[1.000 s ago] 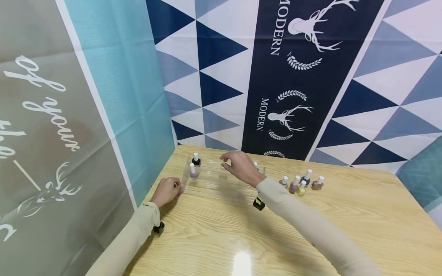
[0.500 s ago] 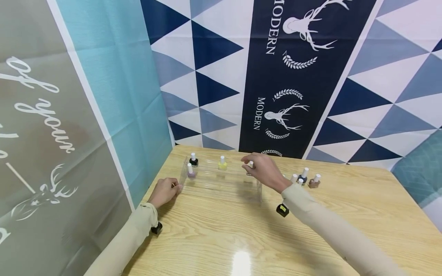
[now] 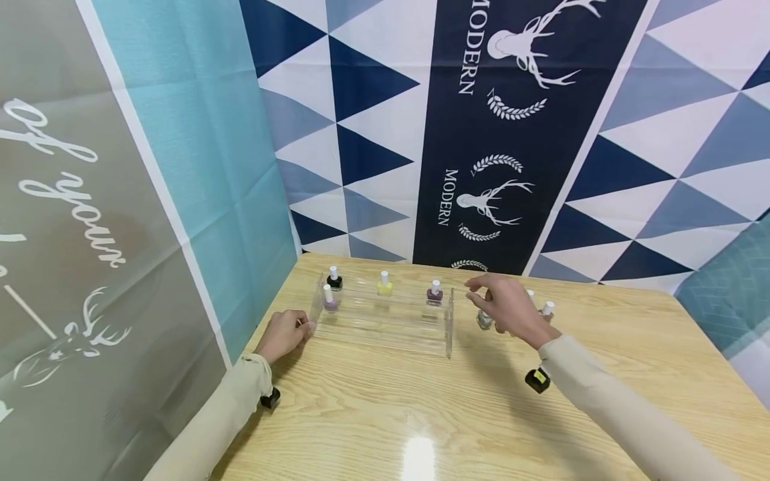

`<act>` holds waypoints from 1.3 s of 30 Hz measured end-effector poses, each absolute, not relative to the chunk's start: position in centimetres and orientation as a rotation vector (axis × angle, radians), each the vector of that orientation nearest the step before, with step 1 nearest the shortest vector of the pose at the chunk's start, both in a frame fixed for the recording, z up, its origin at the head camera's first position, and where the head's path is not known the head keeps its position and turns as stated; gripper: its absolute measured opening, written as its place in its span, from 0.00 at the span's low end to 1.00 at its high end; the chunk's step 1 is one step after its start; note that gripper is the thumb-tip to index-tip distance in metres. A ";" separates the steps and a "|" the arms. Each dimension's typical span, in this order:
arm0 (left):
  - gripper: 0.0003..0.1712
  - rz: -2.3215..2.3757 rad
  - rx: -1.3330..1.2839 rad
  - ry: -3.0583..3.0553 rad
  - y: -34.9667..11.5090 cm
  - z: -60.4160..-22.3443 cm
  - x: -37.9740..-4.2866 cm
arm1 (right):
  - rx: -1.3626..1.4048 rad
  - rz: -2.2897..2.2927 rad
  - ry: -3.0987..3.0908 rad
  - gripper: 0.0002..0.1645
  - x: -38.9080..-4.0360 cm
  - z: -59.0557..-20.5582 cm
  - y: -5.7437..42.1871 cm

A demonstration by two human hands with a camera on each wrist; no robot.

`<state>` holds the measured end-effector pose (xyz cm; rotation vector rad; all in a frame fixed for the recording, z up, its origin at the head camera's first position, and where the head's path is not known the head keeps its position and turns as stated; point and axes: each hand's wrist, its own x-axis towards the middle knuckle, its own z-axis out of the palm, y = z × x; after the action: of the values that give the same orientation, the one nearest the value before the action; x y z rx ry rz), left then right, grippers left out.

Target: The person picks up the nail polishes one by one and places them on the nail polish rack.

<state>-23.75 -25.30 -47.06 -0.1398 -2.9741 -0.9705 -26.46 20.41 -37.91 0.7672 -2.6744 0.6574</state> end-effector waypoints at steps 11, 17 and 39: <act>0.15 -1.001 -0.134 -2.968 -25.6 -47.0 -23.7 | 0.666 0.591 -2.677 0.08 -25.8 -38.9 25.1; 0.16 -0.990 -0.150 -2.968 -25.7 -46.9 -23.9 | 0.603 0.572 -2.685 0.09 -25.7 -39.8 27.7; 0.15 -1.052 -0.116 -2.966 -25.5 -47.1 -23.7 | 0.533 0.553 -2.770 0.07 -26.4 -43.1 30.5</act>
<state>-23.74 -25.47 -47.08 -0.1156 -2.9664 -1.0522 -26.41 30.54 -43.06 0.5332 -2.7703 0.5535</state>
